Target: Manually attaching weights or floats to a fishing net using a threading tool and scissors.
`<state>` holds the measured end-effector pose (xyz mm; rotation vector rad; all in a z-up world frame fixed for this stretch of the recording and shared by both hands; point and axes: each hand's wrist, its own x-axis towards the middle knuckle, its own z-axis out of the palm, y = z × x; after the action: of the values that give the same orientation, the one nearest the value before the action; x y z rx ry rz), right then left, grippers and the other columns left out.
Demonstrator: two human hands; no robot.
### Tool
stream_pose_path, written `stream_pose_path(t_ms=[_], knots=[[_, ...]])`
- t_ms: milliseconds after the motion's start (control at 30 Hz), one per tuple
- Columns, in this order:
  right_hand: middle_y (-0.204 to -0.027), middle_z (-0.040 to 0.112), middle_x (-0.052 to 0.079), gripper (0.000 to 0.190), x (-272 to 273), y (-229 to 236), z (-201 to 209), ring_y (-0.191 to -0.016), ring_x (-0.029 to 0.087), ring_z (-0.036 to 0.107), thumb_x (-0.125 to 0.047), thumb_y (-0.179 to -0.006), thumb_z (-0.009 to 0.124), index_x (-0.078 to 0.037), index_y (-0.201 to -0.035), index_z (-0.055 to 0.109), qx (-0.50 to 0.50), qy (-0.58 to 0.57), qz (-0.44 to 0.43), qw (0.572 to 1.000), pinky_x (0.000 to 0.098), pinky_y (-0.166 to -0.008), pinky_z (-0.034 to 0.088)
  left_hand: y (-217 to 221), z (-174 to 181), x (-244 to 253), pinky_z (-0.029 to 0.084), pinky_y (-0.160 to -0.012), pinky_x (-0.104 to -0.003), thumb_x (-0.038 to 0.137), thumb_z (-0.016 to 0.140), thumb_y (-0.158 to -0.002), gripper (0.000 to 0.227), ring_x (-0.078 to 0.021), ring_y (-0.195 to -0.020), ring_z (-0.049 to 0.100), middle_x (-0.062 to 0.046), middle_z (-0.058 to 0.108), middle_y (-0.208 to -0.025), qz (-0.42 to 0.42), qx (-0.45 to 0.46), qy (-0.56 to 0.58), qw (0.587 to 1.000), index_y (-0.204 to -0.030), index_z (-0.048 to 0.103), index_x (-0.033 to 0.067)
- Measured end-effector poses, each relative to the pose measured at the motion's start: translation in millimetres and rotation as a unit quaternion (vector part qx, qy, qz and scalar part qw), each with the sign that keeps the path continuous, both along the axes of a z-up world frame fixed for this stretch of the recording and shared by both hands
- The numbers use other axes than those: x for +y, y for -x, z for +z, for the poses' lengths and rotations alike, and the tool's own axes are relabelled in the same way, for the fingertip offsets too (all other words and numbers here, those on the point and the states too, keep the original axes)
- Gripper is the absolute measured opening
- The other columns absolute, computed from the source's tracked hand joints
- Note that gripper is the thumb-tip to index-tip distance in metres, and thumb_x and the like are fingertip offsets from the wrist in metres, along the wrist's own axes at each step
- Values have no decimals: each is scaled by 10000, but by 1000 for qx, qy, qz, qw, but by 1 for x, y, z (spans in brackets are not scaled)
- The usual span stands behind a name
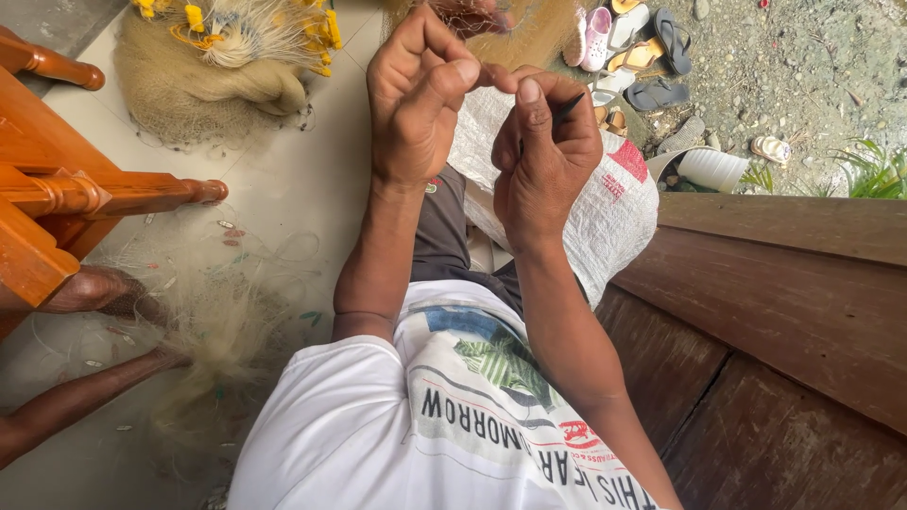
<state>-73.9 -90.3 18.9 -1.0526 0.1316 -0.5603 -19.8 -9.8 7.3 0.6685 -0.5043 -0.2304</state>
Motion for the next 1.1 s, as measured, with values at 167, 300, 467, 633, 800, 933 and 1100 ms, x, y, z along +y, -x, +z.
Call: stream_pose_path(t_ms=[167, 300, 467, 633, 800, 933, 1100], knots=[[-597, 455, 10, 104, 1, 3, 4, -390, 43, 297, -125, -785, 532, -34, -805, 484, 8, -34, 15, 999, 162, -343, 270, 0, 0, -2, 420, -708, -268, 12, 400, -766, 46, -179, -670, 473, -89, 450, -861, 21, -43, -19, 999, -811, 391, 14], [-786, 494, 42, 142, -4, 19, 10, -407, 49, 333, -118, -809, 481, -19, -907, 448, 41, -72, 26, 996, 165, -333, 261, 0, 0, 0, 471, -713, -310, 15, 448, -765, 30, -177, -962, 422, -76, 402, -1053, 8, -78, -34, 996, -776, 440, -12], [-895, 464, 82, 226, 1, 63, 30, -494, 85, 361, -225, -857, 385, -38, -972, 439, 21, -110, 61, 992, 194, -422, 296, -7, -11, 4, 473, -727, -308, -17, 489, -728, 25, -222, -953, 467, -126, 426, -1050, -1, -62, -29, 998, -737, 472, -33], [-953, 412, 108, 279, 2, 97, 34, -597, 124, 379, -221, -892, 310, -21, -1032, 444, -18, -124, 112, 986, 227, -498, 329, -8, -13, 4, 484, -716, -312, -34, 476, -713, 12, -206, -955, 471, -121, 433, -1043, -20, -76, -29, 996, -712, 465, -28], [-958, 386, 109, 267, -4, 120, 33, -725, 145, 422, -134, -851, 378, -8, -1078, 443, -23, -113, 138, 984, 279, -614, 410, -13, -15, 4, 479, -718, -312, 2, 497, -712, 47, -202, -929, 485, -137, 452, -1038, -20, -61, -21, 998, -727, 470, -35], [-973, 385, 104, 275, -11, 139, 29, -746, 147, 419, -69, -840, 378, 19, -1093, 445, -48, -105, 169, 979, 266, -616, 379, -14, -13, 7, 492, -729, -319, -35, 506, -697, 46, -199, -879, 515, -151, 474, -1030, -20, -71, -19, 997, -720, 466, -35], [-839, 443, 78, 262, -24, 147, 25, -591, 121, 427, -90, -851, 446, -97, -1104, 513, -98, -87, 130, 983, 226, -481, 381, -13, -14, 10, 469, -737, -300, -15, 501, -689, 59, -206, -780, 525, -165, 463, -1029, -26, -72, -22, 997, -728, 457, -24]])
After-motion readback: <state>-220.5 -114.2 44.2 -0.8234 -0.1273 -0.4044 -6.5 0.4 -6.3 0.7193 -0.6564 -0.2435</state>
